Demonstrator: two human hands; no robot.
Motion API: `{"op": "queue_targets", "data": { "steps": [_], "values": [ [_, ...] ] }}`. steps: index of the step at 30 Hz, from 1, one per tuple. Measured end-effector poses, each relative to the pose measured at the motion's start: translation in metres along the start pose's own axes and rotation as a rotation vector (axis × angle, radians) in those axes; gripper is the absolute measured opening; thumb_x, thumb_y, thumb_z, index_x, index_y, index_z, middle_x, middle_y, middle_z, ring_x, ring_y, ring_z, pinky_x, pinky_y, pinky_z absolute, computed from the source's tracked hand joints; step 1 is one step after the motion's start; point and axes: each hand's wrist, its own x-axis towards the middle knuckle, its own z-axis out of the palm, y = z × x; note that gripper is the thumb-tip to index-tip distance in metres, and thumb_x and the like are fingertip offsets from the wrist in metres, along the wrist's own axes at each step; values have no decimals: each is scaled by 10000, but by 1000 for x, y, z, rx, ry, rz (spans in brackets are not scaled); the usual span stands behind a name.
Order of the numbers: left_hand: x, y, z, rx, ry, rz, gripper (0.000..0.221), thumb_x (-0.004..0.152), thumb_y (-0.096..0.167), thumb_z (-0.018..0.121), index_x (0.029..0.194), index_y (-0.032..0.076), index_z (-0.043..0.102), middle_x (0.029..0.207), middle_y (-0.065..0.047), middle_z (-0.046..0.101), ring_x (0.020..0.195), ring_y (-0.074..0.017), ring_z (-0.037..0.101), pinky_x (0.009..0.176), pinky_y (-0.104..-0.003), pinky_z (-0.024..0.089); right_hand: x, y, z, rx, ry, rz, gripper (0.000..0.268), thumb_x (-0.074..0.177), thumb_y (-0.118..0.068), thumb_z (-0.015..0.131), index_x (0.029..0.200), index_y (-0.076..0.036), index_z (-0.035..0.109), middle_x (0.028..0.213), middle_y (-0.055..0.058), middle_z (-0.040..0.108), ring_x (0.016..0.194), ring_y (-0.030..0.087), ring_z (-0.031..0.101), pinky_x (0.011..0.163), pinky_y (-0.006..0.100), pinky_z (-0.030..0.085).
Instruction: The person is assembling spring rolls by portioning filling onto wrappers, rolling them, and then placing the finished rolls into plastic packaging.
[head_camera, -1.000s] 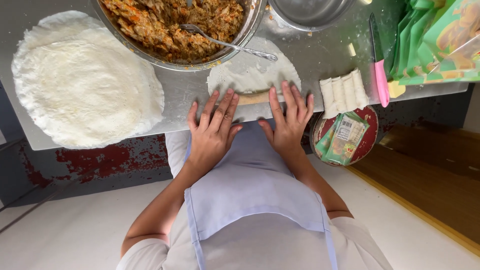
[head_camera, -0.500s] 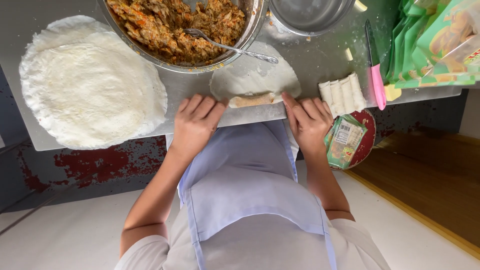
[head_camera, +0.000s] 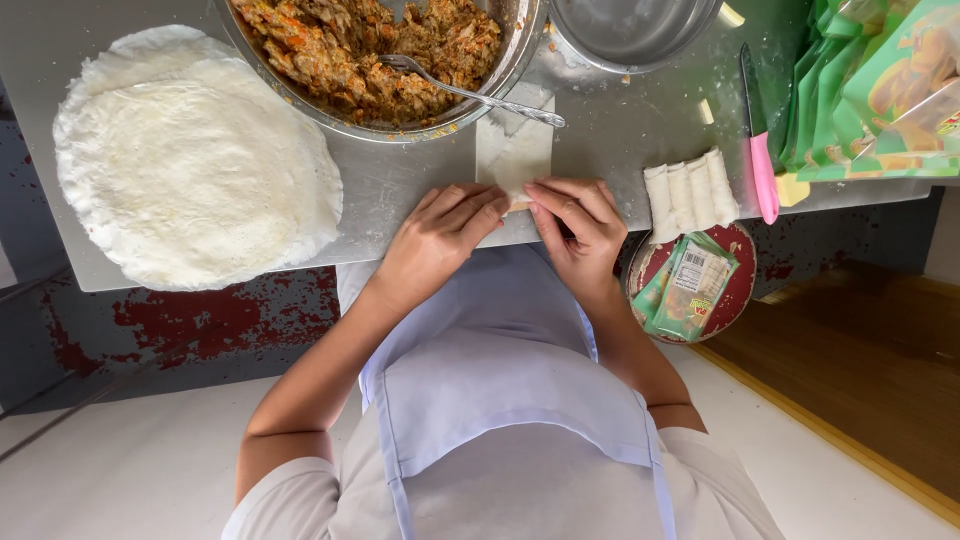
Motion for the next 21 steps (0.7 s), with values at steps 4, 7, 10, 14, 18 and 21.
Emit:
{"op": "queue_targets", "data": {
  "steps": [4, 7, 10, 14, 18, 21],
  "values": [
    [2, -1, -2, 96, -3, 84, 115, 995, 10, 652, 939, 67, 735, 939, -68, 708, 928, -205, 686, 759, -282, 555, 3, 0, 3, -37, -32, -66, 127, 921, 1, 772, 1037, -18, 820, 1030, 124, 769, 907, 313, 719, 806, 415, 597],
    [5, 0, -2, 200, 11, 154, 132, 986, 12, 664, 908, 91, 733, 1014, -51, 704, 936, -180, 664, 771, -268, 544, 8, 1, -3, -42, -119, -111, 104, 951, -39, 748, 1034, -42, 811, 1040, 110, 772, 876, 309, 706, 785, 409, 595],
    [0, -7, 6, 251, 3, 196, 139, 998, 24, 647, 918, 111, 719, 959, -29, 676, 907, -170, 651, 779, -255, 544, 18, -2, -11, -37, -221, -128, 99, 950, -39, 747, 1042, -37, 783, 1032, 121, 755, 856, 340, 688, 758, 439, 591],
    [0, -10, 9, 248, -22, 173, 120, 1025, 21, 586, 962, 103, 646, 858, -28, 627, 856, -175, 655, 743, -241, 566, 27, -2, -19, 11, -296, -79, 102, 961, 2, 726, 1063, 7, 723, 976, 173, 716, 801, 401, 677, 684, 497, 581],
    [0, -15, 21, 171, -40, 31, 131, 1056, 98, 573, 940, 99, 632, 792, -17, 567, 789, -180, 619, 711, -249, 559, 35, 1, -15, -7, -299, -26, 62, 996, -52, 708, 1024, -41, 763, 924, 109, 704, 794, 333, 657, 710, 446, 581],
    [4, -20, 30, 194, 21, -24, 101, 1011, 125, 642, 916, 106, 669, 858, -30, 564, 860, -202, 589, 723, -270, 545, 35, 6, -14, -164, -241, -73, 74, 996, -102, 741, 1040, -54, 776, 1002, 100, 652, 861, 301, 611, 732, 426, 577]
  ]
}}
